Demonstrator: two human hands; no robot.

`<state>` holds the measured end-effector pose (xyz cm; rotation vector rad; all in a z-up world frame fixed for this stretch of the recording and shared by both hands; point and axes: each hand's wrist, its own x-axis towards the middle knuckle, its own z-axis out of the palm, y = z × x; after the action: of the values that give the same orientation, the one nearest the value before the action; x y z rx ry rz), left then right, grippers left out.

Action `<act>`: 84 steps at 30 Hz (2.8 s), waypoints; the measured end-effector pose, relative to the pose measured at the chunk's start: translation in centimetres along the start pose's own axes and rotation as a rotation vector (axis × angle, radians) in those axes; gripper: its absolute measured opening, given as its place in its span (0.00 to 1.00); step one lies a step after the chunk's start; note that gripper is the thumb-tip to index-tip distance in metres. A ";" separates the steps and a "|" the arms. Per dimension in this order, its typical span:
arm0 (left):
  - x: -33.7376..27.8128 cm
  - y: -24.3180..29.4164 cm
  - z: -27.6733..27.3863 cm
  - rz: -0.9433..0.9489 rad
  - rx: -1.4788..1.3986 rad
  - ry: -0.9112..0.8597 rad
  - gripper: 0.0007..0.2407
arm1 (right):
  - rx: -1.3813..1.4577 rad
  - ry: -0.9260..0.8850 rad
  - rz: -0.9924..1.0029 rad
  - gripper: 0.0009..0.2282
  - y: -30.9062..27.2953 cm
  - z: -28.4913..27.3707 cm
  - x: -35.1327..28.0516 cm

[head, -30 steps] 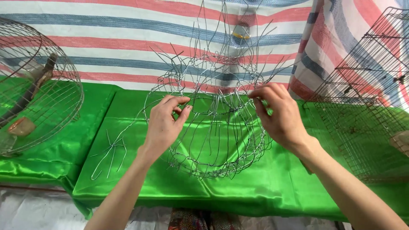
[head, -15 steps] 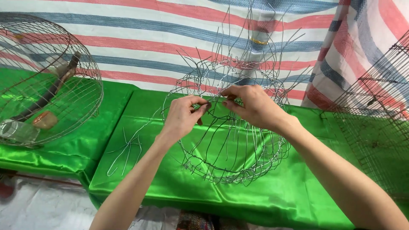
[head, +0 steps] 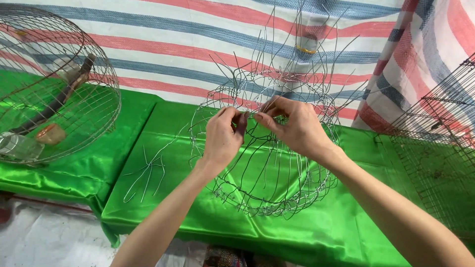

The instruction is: The person is assembling a wire cage by manually twisting thin metal wires to secure the frame and using pliers to assist in the process.

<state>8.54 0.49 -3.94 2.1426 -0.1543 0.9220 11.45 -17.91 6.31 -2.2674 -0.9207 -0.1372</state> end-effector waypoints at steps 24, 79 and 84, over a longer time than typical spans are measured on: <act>2.4 1.0 -4.4 -0.057 -0.337 -0.507 0.05 | -0.078 -0.130 0.019 0.11 0.5 0.6 0.2; 2.5 5.7 -1.9 0.101 0.159 -0.009 0.03 | 0.501 -0.255 0.498 0.15 5.6 -0.8 6.1; 4.0 4.4 0.0 0.174 0.487 0.040 0.07 | 0.543 -0.239 0.451 0.14 5.9 -0.6 5.9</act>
<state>9.77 -1.85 1.41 2.5844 -0.1049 1.1974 19.78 -17.99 5.44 -1.9332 -0.4582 0.5305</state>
